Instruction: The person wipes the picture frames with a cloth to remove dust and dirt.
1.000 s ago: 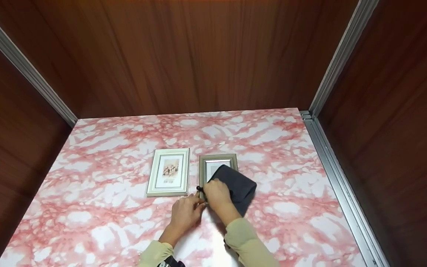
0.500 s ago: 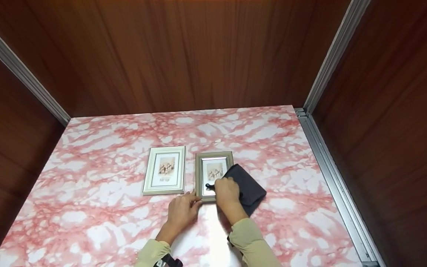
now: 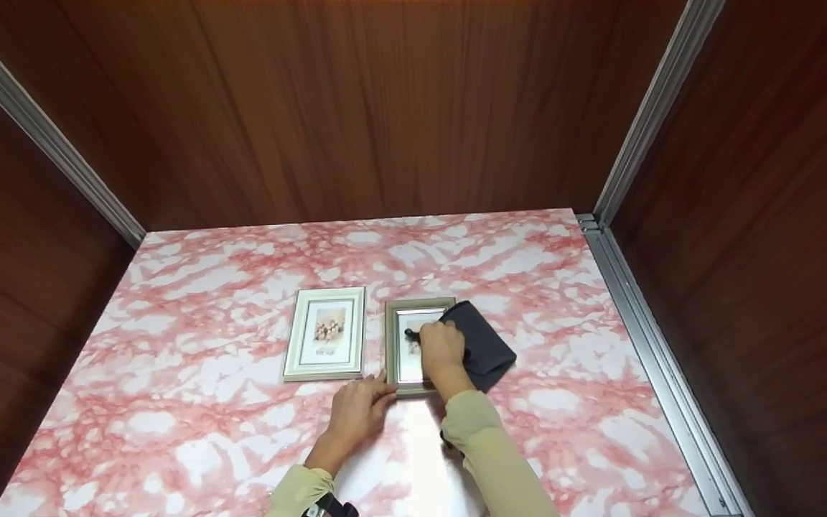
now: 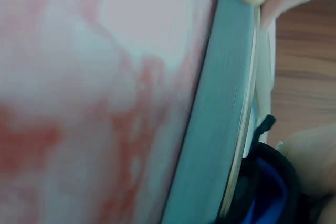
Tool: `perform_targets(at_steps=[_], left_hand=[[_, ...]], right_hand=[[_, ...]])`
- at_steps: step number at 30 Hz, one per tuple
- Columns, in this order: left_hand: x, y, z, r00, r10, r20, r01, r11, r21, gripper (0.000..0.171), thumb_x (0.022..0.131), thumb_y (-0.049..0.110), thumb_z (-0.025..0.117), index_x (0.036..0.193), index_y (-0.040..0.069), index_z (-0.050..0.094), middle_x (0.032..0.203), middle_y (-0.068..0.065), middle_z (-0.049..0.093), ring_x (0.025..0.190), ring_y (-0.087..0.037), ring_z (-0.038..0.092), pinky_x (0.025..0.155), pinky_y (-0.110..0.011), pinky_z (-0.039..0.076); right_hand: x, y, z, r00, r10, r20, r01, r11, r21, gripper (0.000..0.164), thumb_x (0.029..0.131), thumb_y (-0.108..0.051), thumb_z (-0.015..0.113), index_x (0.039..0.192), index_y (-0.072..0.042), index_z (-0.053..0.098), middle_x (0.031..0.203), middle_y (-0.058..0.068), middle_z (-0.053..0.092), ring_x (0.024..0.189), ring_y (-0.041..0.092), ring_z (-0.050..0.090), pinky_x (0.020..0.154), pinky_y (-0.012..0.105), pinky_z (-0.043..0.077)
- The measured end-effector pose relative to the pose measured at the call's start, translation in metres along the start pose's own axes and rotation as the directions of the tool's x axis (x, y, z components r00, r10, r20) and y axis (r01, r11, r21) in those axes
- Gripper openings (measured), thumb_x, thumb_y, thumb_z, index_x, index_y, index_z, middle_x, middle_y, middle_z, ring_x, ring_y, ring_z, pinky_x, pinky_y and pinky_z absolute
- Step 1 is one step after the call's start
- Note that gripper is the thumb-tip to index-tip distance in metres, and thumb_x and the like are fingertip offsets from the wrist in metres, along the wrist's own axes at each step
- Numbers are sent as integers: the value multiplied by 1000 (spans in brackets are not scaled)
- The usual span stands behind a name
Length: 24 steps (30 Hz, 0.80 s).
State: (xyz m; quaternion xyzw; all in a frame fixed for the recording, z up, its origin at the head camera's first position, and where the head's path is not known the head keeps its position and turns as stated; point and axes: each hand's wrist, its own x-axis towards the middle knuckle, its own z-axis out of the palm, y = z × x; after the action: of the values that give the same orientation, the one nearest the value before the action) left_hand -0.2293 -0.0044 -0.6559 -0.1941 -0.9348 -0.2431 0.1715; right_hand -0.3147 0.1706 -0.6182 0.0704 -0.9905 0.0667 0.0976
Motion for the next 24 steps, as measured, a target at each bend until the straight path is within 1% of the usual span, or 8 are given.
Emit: perform_targets(at_steps=[4, 8, 12, 14, 17, 20, 22, 24], left_hand=[[-2, 0, 1, 1000, 2, 10, -2, 1000, 10, 13, 77, 31, 66, 89, 29, 71, 108, -1, 61, 87, -24, 61, 61, -38, 48], [-1, -1, 1, 1000, 30, -3, -30, 999, 20, 13, 77, 30, 66, 89, 29, 71, 110, -2, 60, 83, -23, 62, 58, -37, 48], [1, -3, 0, 999, 34, -17, -34, 999, 7, 13, 77, 30, 66, 88, 28, 71, 104, -1, 62, 81, -22, 62, 58, -37, 47], [1, -4, -1, 999, 31, -13, -31, 999, 11, 13, 76, 31, 66, 88, 29, 71, 104, 0, 62, 81, -22, 62, 58, -37, 47], [0, -5, -1, 999, 32, -3, -31, 999, 21, 13, 76, 31, 67, 88, 30, 71, 107, -1, 61, 81, -23, 62, 57, -37, 47], [-1, -4, -1, 1000, 28, -5, -28, 999, 17, 13, 76, 31, 67, 88, 30, 71, 107, -1, 61, 82, -23, 62, 57, -38, 47], [-1, -3, 0, 1000, 18, -17, -18, 1000, 4, 12, 76, 31, 67, 86, 30, 71, 102, 1, 63, 82, -22, 62, 57, -37, 47], [0, -1, 2, 999, 5, -35, -5, 1000, -6, 10, 75, 30, 68, 84, 29, 72, 95, 2, 65, 78, -21, 63, 56, -37, 47]], right_hand=[[18, 4, 7, 999, 28, 33, -28, 1000, -4, 7, 70, -6, 64, 76, -10, 66, 73, 11, 62, 71, 32, 57, 54, 48, 45], [33, 4, 9, 996, 51, 68, -50, 999, -14, 6, 74, -9, 62, 80, -9, 65, 76, 12, 63, 72, 33, 57, 56, 49, 45], [41, 0, 8, 996, 47, 81, -45, 999, -25, 8, 74, -12, 64, 81, -9, 65, 78, 13, 63, 72, 33, 58, 58, 48, 46], [42, -5, 7, 996, 18, 90, -16, 1000, -23, 11, 72, -13, 66, 81, -10, 64, 77, 12, 62, 71, 32, 58, 57, 48, 46], [42, -15, 7, 989, -96, 112, 96, 995, 2, 12, 68, -13, 68, 80, -13, 64, 75, 8, 62, 72, 30, 58, 58, 46, 46], [42, -22, 7, 973, -203, 110, 204, 979, 4, 11, 67, -12, 66, 78, -14, 65, 76, 6, 62, 75, 28, 58, 59, 45, 46], [42, -23, 7, 969, -226, 102, 229, 973, -17, 11, 69, -11, 64, 79, -14, 66, 79, 4, 63, 78, 27, 57, 61, 45, 47], [43, -22, 7, 972, -206, 110, 212, 976, -46, 10, 72, -12, 62, 82, -14, 65, 83, 4, 63, 80, 26, 56, 61, 45, 47]])
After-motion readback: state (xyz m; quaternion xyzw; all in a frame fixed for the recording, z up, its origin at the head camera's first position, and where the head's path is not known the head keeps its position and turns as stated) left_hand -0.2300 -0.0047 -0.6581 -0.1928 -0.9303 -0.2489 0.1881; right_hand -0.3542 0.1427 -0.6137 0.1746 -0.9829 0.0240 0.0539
